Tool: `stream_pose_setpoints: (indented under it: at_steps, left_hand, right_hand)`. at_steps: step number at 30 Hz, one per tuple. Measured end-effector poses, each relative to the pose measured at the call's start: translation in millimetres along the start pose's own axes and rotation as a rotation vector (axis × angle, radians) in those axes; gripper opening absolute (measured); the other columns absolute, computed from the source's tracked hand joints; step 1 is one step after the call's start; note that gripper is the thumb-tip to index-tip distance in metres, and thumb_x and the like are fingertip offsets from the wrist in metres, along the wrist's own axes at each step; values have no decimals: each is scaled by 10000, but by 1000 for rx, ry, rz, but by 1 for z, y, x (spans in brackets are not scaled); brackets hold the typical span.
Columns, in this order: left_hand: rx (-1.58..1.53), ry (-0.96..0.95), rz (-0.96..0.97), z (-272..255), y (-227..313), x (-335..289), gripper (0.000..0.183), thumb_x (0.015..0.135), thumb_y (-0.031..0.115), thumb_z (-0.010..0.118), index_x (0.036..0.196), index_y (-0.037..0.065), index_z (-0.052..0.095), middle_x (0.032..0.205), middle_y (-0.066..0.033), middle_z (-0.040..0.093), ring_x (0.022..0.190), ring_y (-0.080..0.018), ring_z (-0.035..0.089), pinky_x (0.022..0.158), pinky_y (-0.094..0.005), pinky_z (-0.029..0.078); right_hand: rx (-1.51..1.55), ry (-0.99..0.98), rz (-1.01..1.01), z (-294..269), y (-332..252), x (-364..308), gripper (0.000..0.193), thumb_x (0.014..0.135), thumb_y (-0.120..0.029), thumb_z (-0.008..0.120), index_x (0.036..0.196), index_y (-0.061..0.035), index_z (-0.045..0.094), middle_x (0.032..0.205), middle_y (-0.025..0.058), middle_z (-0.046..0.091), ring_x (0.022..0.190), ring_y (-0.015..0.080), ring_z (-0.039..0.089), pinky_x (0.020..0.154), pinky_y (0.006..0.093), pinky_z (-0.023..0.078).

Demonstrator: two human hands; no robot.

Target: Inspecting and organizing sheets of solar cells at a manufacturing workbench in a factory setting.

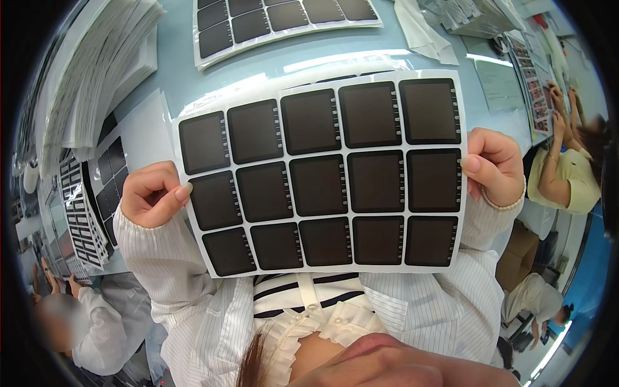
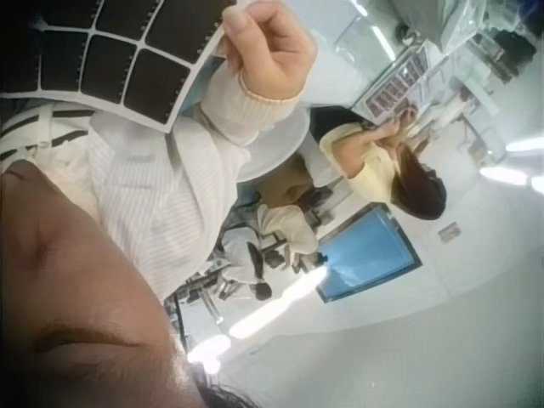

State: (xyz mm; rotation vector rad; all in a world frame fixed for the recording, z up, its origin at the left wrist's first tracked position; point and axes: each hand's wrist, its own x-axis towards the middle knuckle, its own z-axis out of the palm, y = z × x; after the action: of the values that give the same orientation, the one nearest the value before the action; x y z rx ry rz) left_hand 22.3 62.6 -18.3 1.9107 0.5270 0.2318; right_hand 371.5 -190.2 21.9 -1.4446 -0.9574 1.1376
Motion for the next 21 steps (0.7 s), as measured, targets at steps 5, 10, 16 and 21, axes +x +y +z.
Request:
stream_pose_setpoints:
  at_steps: [5, 10, 16, 21]
  left_hand:
    - [-40, -18, -25, 3, 1, 1, 205, 772, 43, 596, 583, 0, 531, 577, -29, 497, 506, -85, 405, 472, -234, 290]
    - [-23, -25, 1, 3, 1, 1, 212, 767, 32, 605, 568, 7, 538, 555, -20, 510, 478, -65, 400, 439, -226, 280]
    - [-58, -45, -12, 3, 2, 1, 208, 777, 41, 608, 580, 5, 552, 568, -17, 510, 480, -61, 397, 438, -217, 278]
    - [-49, -55, -16, 2, 0, 1, 211, 788, 57, 603, 590, 4, 557, 575, -15, 509, 482, -60, 393, 440, -217, 278]
  right_hand:
    - [6, -5, -62, 1, -4, -1, 161, 840, -83, 545, 712, 13, 525, 595, 53, 546, 396, 25, 388, 374, 165, 276]
    - [6, -13, -113, -1, -3, -6, 177, 828, -95, 551, 689, 12, 524, 612, 61, 555, 386, 28, 393, 370, 166, 273]
    - [43, 21, -119, -1, -2, -5, 190, 826, -115, 559, 690, 10, 510, 580, 55, 546, 373, 26, 383, 361, 163, 266]
    - [85, 38, -112, 0, 0, -4, 200, 832, -130, 555, 697, 1, 485, 560, 58, 540, 360, 27, 374, 349, 164, 261]
